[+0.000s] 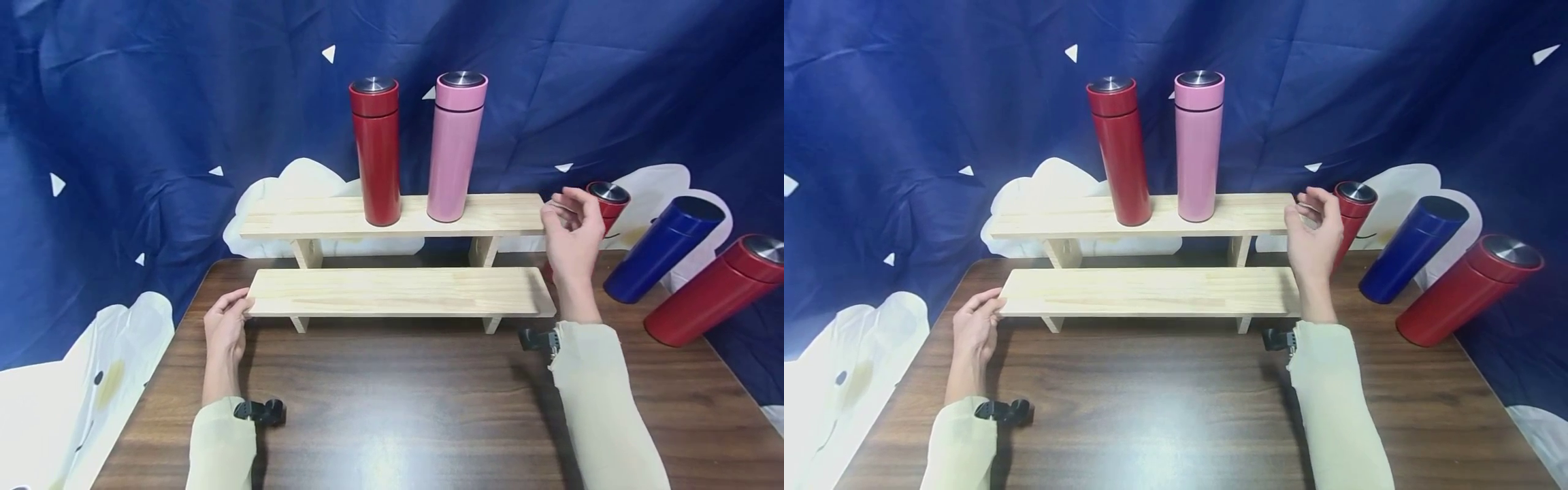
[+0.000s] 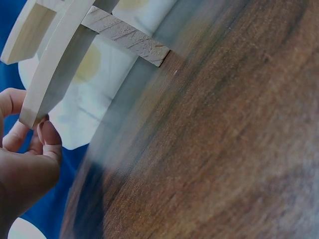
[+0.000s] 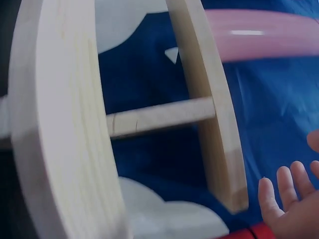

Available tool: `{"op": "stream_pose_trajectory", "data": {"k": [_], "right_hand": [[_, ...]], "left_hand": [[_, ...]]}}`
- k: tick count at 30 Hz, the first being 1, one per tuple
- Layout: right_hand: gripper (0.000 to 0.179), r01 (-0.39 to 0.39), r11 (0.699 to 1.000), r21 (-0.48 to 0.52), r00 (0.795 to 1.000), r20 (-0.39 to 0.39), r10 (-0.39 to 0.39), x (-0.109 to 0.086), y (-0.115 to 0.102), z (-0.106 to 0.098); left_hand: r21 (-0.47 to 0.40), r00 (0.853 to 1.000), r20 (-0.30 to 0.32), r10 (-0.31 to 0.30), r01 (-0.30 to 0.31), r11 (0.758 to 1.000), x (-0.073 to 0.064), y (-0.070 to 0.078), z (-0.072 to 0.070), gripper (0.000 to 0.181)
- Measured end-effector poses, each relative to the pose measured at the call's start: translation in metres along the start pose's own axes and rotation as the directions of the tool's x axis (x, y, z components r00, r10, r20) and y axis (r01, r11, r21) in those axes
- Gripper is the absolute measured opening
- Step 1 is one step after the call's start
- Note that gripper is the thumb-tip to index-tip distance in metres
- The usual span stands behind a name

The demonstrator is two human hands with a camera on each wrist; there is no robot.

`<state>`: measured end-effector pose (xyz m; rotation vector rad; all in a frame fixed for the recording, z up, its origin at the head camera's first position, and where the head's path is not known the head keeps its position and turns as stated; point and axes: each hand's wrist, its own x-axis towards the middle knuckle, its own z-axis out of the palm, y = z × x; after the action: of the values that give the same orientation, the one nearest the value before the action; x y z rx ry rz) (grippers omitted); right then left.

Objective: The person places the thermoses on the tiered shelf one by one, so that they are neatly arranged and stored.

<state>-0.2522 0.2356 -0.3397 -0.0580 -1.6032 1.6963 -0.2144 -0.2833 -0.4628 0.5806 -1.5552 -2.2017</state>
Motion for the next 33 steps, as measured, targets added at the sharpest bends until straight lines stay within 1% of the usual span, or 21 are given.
{"op": "stream_pose_trajectory", "data": {"k": [6,11,16,19,27,31,33], "right_hand": [[0.035,-0.011,1.000,0.023,0.997,-0.072,0.013,0.004,0.007,-0.023],[0.038,-0.058,0.998,0.018,0.991,-0.117,0.060,0.006,0.014,-0.043],[0.042,-0.106,0.993,0.060,0.981,-0.158,0.114,0.004,0.026,-0.059],[0.045,-0.141,0.988,0.066,0.972,-0.178,0.151,0.001,0.033,-0.066],[0.051,-0.230,0.972,0.038,0.948,-0.216,0.233,-0.003,0.054,-0.084],[0.052,-0.308,0.951,-0.038,0.930,-0.222,0.293,-0.005,0.068,-0.094],[0.053,-0.336,0.938,-0.092,0.925,-0.221,0.310,-0.006,0.074,-0.099]], "left_hand": [[0.000,1.000,0.008,0.015,-0.015,1.000,0.002,-0.001,0.000,0.025],[0.009,1.000,0.020,0.014,-0.015,1.000,0.003,-0.002,0.001,0.024],[0.028,1.000,0.024,0.009,-0.010,1.000,0.002,-0.002,-0.002,0.023],[0.016,1.000,0.019,0.013,-0.013,1.000,0.002,-0.001,-0.004,0.023],[-0.001,0.999,0.022,0.024,-0.024,1.000,0.002,0.000,-0.001,0.023],[-0.008,1.000,0.016,0.017,-0.017,1.000,0.002,-0.001,-0.001,0.025],[-0.004,1.000,0.014,0.014,-0.014,1.000,0.002,-0.002,-0.001,0.025]]}}
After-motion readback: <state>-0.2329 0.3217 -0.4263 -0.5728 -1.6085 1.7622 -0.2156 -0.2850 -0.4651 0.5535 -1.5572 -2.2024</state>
